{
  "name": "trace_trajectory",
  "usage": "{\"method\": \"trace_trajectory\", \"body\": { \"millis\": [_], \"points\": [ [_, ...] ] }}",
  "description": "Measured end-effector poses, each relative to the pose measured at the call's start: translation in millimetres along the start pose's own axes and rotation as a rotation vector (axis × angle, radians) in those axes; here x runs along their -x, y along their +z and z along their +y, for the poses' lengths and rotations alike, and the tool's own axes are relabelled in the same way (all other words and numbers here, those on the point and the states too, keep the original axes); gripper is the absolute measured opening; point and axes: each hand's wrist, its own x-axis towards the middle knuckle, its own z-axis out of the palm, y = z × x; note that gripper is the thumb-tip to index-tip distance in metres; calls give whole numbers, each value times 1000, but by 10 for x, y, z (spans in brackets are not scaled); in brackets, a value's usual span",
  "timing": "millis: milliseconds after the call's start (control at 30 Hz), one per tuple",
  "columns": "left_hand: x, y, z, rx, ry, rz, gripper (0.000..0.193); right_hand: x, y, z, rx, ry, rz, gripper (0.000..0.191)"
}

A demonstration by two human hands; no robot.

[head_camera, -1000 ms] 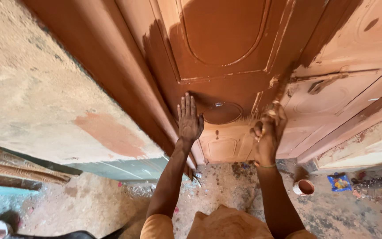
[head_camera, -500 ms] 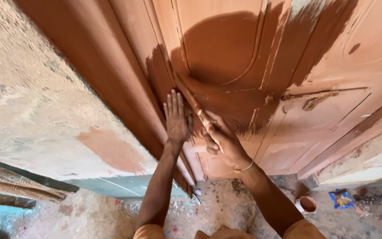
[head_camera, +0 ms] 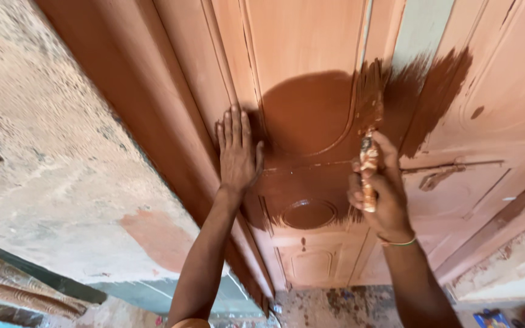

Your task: The person paints a wooden door with a paintbrush, applying reddish-brown paint across the door panels and edges while steadying the door with the other hand. They work over the recessed panels, around the latch area, and along the door frame, then dip the brush back into the paint can on the floor.

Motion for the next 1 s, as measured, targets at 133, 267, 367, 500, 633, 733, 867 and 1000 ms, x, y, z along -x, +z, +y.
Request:
{"method": "trace_trajectory", "body": {
  "millis": [133, 267, 367, 500, 633, 733, 867, 1000],
  "points": [
    [-411, -107, -48, -7, 2, 14, 77, -209, 98, -263, 58, -16, -24, 63],
    [-743, -174, -78, -39, 26, 32, 77, -302, 244, -342, 87, -67, -25, 57],
    [-959, -196, -83, -89, 2, 34, 77, -367, 327, -258, 118, -129, -2, 56],
    [-1056, -192, -71, -186, -44, -28, 81, -576, 438, 32, 282, -315, 18, 63],
    [-1019, -198, -90, -187, -54, -68, 82, -781, 635, 356, 306, -302, -38, 59],
    [-1008, -234, -145, -191, -40, -119, 82, -749, 789, 462, 137, -96, -167, 61],
    [-934, -239, -166, -217, -30, -162, 83, -596, 895, 406, -180, 181, -298, 68],
    [-902, -186, -183, -277, 7, -111, 79, -696, 836, 301, -335, 184, -247, 62]
  ]
}}
